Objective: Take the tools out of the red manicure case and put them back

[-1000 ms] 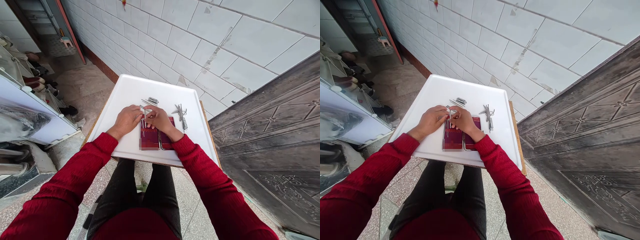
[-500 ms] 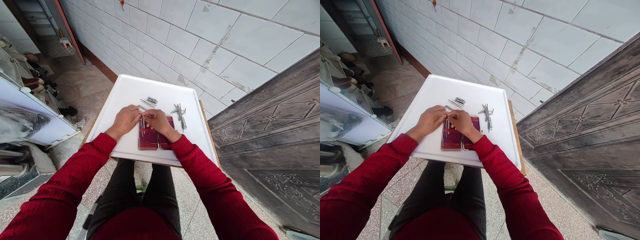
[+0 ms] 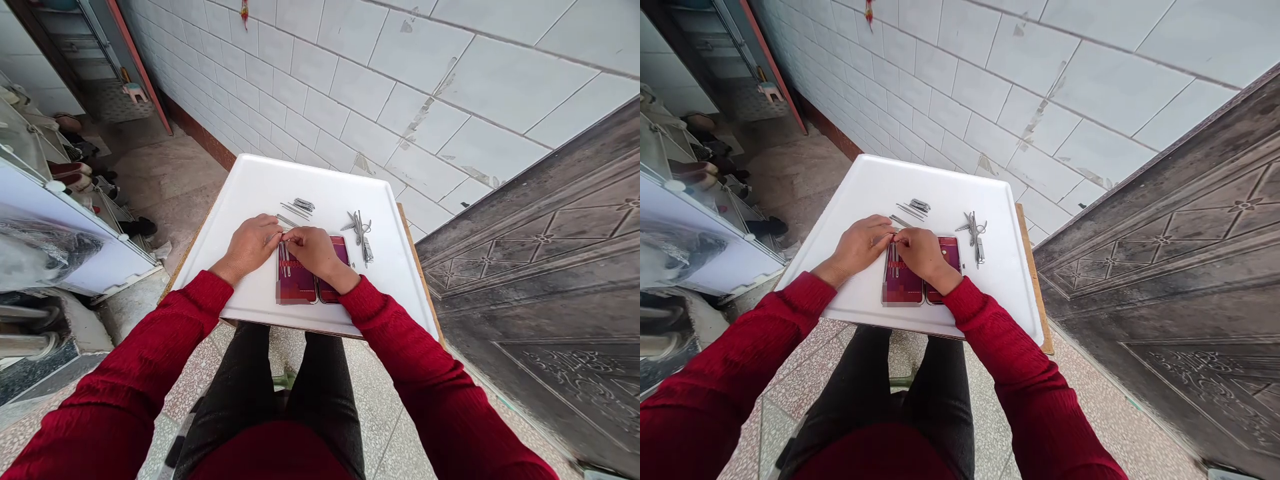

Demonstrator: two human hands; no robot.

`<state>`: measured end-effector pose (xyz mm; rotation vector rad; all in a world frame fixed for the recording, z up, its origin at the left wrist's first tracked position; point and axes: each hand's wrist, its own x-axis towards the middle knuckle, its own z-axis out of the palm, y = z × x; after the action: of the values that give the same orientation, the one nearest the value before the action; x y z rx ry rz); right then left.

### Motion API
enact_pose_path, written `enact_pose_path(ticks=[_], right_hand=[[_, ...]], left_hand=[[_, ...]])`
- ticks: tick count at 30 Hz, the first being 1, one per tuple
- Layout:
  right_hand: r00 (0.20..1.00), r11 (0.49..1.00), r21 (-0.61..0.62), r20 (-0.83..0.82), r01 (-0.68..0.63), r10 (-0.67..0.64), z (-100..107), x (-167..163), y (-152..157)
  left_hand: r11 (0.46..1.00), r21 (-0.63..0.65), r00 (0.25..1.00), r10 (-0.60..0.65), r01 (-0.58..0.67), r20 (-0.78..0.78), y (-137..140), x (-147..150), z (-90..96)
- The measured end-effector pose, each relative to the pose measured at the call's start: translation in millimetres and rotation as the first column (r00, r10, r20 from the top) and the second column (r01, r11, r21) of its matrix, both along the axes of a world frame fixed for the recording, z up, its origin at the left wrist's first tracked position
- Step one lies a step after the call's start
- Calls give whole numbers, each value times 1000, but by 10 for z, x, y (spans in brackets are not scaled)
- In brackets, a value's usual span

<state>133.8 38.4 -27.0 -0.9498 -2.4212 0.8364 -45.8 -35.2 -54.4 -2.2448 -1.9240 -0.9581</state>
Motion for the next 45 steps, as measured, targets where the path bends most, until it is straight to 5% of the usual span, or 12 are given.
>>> enact_pose_path(ticks=[7, 13, 24, 32, 45], right_hand=[[1000, 1000, -23, -10, 10, -10, 19, 8, 33], [986, 990, -22, -90, 141, -142, 27, 103, 245], [962, 956, 104, -14, 273, -273, 2, 197, 424], [966, 957, 169, 66, 235, -249, 30, 204, 385], [986, 968, 250, 164, -4, -38, 59, 132, 292]], left_hand=[[1000, 9, 1000, -8, 8, -7, 3, -14, -14], [1000, 15, 1000, -2, 2, -1, 0, -7, -16], [999, 2, 998, 42, -42, 38, -8, 16, -15], [998, -23, 997, 67, -66, 37, 0, -17, -54], [999, -29, 999, 29, -30, -34, 14, -21, -38]])
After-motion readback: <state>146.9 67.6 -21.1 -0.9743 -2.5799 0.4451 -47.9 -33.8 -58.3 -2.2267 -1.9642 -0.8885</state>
